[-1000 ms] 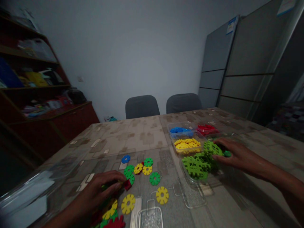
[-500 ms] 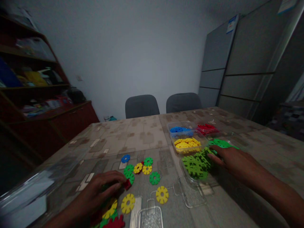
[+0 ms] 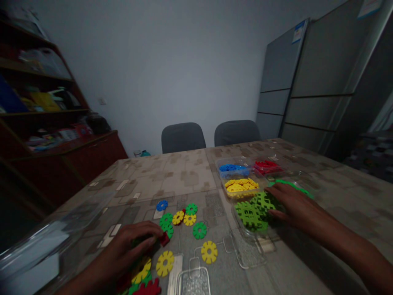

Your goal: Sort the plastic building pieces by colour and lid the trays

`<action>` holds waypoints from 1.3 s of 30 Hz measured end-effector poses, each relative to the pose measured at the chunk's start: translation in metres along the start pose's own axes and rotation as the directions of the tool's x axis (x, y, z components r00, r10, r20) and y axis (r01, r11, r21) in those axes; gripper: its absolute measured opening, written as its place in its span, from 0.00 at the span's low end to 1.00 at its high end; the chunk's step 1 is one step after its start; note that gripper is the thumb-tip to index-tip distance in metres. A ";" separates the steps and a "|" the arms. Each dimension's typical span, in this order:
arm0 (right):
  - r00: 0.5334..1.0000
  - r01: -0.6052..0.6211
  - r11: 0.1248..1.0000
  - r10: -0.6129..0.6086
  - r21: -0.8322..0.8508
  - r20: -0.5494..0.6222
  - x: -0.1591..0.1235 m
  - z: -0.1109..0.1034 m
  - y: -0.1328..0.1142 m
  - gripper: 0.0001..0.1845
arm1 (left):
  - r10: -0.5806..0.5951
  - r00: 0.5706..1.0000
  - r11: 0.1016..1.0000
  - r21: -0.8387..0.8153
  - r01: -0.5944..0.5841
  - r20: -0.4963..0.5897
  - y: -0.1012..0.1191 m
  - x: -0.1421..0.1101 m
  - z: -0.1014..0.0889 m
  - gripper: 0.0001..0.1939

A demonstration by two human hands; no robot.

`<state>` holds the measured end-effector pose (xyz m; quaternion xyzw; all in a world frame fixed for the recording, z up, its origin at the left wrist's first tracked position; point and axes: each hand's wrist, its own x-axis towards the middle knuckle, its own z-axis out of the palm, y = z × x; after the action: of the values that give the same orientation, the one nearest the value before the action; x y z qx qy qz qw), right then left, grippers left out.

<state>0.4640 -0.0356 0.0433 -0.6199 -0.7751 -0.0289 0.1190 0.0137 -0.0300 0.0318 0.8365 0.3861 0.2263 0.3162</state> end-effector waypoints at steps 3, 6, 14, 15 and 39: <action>0.999 0.039 0.999 -0.039 -0.008 0.011 0.004 0.004 -0.002 0.21 | -0.001 1.000 1.000 0.008 0.001 0.000 0.000 0.000 0.000 0.13; 0.994 0.088 0.996 -0.088 0.006 0.058 0.008 0.005 -0.008 0.23 | -0.004 1.000 1.000 0.012 0.004 0.011 0.000 -0.001 -0.001 0.13; 0.988 0.153 0.987 -0.154 0.043 0.020 0.006 0.017 0.007 0.30 | 0.005 1.000 1.000 0.006 -0.005 0.019 -0.002 0.001 0.000 0.13; 0.985 0.174 0.984 -0.175 0.045 0.014 0.008 0.020 0.011 0.30 | 0.013 1.000 1.000 0.007 -0.013 0.019 -0.002 0.001 0.000 0.13; 0.928 0.368 0.909 -0.372 0.196 -0.017 0.013 0.013 -0.014 0.25 | 0.043 0.999 0.999 0.019 -0.044 0.017 -0.004 0.001 0.001 0.13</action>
<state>0.4460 -0.0236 0.0350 -0.4475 -0.8786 0.0321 0.1637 0.0128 -0.0280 0.0281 0.8495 0.3674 0.2226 0.3063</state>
